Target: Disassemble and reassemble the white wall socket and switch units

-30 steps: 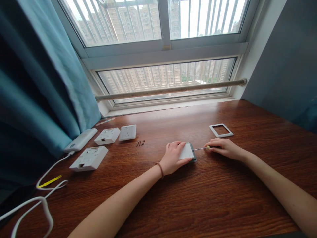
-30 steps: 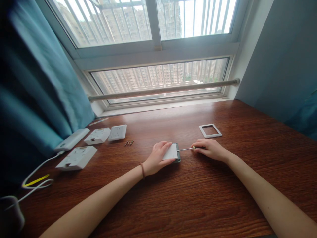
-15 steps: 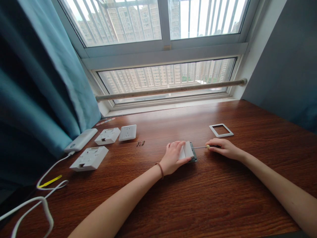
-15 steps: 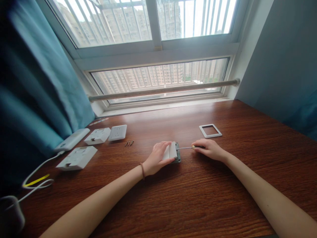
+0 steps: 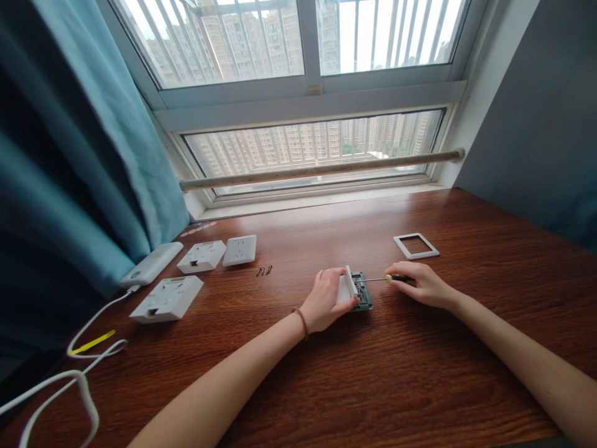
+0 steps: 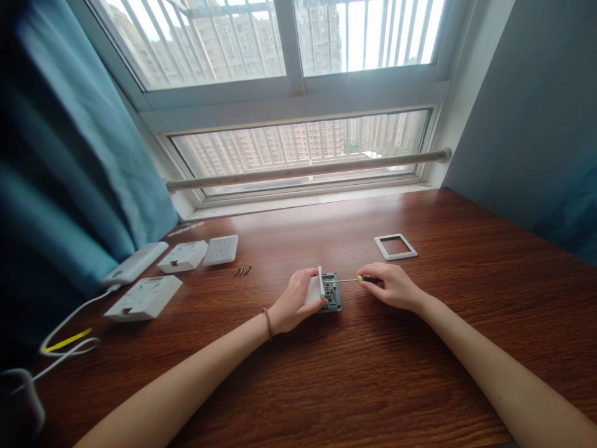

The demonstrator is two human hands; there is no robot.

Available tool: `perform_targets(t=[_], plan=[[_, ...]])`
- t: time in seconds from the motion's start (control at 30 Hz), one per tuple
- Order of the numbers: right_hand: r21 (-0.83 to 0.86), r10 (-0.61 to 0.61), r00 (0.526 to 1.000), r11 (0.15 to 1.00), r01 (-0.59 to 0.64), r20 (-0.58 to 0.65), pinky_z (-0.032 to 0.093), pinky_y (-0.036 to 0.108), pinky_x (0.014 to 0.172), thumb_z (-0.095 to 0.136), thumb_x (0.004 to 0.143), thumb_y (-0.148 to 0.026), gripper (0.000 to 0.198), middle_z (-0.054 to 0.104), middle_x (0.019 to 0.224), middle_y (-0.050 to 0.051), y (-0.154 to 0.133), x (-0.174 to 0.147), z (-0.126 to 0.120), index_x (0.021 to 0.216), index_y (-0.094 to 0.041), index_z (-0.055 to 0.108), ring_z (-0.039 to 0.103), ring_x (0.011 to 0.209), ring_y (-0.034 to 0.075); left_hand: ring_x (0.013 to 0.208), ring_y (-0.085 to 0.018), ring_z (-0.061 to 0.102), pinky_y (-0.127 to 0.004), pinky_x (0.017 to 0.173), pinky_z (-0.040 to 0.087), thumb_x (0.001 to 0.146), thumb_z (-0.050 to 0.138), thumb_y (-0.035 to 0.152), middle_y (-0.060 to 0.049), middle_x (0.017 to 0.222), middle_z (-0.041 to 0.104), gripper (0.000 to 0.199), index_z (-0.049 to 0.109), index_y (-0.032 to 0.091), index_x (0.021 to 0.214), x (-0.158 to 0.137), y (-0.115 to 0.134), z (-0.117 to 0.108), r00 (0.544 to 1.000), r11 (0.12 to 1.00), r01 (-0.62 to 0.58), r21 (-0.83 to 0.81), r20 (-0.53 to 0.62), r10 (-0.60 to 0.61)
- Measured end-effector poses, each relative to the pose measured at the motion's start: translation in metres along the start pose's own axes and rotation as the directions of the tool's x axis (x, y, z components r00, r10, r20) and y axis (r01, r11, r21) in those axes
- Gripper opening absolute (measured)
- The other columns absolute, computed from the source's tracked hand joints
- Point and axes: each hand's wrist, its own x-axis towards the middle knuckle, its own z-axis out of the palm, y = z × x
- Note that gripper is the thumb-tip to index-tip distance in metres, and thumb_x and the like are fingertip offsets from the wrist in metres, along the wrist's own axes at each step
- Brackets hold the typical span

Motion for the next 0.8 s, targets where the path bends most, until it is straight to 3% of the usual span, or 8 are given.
perform_targets(t=[0.17,0.27,0.4,0.5,0.63,0.8], plan=[[-0.036,-0.014,0.992,0.999,0.01,-0.122,0.041,0.022,0.058,0.059,0.077,-0.037,0.02,0.064,0.07,0.003,-0.014,-0.001,0.006,0.078,-0.018,0.064,0.056,0.062,0.013,0.114,-0.027,0.042,-0.048,0.102,0.025,0.071,0.061,0.044,-0.012,0.119,0.05,0.055,0.043,0.019,0.116,0.0,0.003,-0.001,0.997,0.996,-0.055,0.067,-0.048,0.058],[-0.025,-0.052,0.978,0.999,0.048,-0.204,0.038,0.021,0.053,0.058,0.079,-0.033,0.017,0.061,0.062,0.0,-0.029,-0.004,0.015,0.082,-0.018,0.064,0.052,0.053,0.01,0.124,-0.03,0.031,-0.052,0.106,0.015,0.066,0.063,0.048,-0.013,0.125,0.045,0.059,0.045,0.017,0.112,-0.002,0.007,-0.001,0.985,0.976,-0.105,0.188,-0.112,0.128],[-0.145,-0.326,0.935,0.941,0.307,-0.137,0.039,0.021,0.054,0.056,0.081,-0.027,0.028,0.065,0.074,0.001,-0.053,-0.007,0.025,0.109,-0.024,0.059,0.055,0.058,0.01,0.129,-0.033,0.023,-0.055,0.107,0.005,0.064,0.061,0.051,-0.014,0.127,0.044,0.059,0.047,0.017,0.111,-0.006,0.012,-0.001,0.97,0.943,-0.146,0.3,-0.143,0.196],[-0.25,-0.435,0.896,0.881,0.401,-0.095,0.042,0.023,0.059,0.052,0.082,-0.02,0.025,0.068,0.086,0.002,-0.062,-0.008,0.03,0.104,-0.027,0.061,0.059,0.066,0.012,0.129,-0.034,0.023,-0.056,0.107,0.004,0.064,0.059,0.051,-0.013,0.127,0.044,0.058,0.049,0.017,0.11,-0.008,0.014,0.0,0.964,0.929,-0.179,0.323,-0.132,0.232],[-0.255,-0.402,0.903,0.899,0.356,-0.156,0.046,0.025,0.063,0.051,0.081,-0.017,0.023,0.068,0.09,0.003,-0.06,-0.009,0.034,0.099,-0.026,0.063,0.063,0.073,0.014,0.128,-0.034,0.025,-0.056,0.107,0.006,0.066,0.058,0.05,-0.013,0.125,0.047,0.057,0.048,0.017,0.111,-0.009,0.014,0.0,0.957,0.93,-0.178,0.322,-0.164,0.24],[0.057,-0.227,0.946,0.968,0.246,-0.231,0.049,0.024,0.066,0.056,0.079,-0.019,0.019,0.069,0.088,0.003,-0.059,-0.007,0.038,0.094,-0.025,0.066,0.063,0.075,0.014,0.128,-0.032,0.027,-0.054,0.108,0.008,0.068,0.058,0.051,-0.013,0.125,0.046,0.061,0.04,0.018,0.116,-0.009,0.012,-0.001,0.937,0.932,-0.199,0.303,-0.219,0.271]])
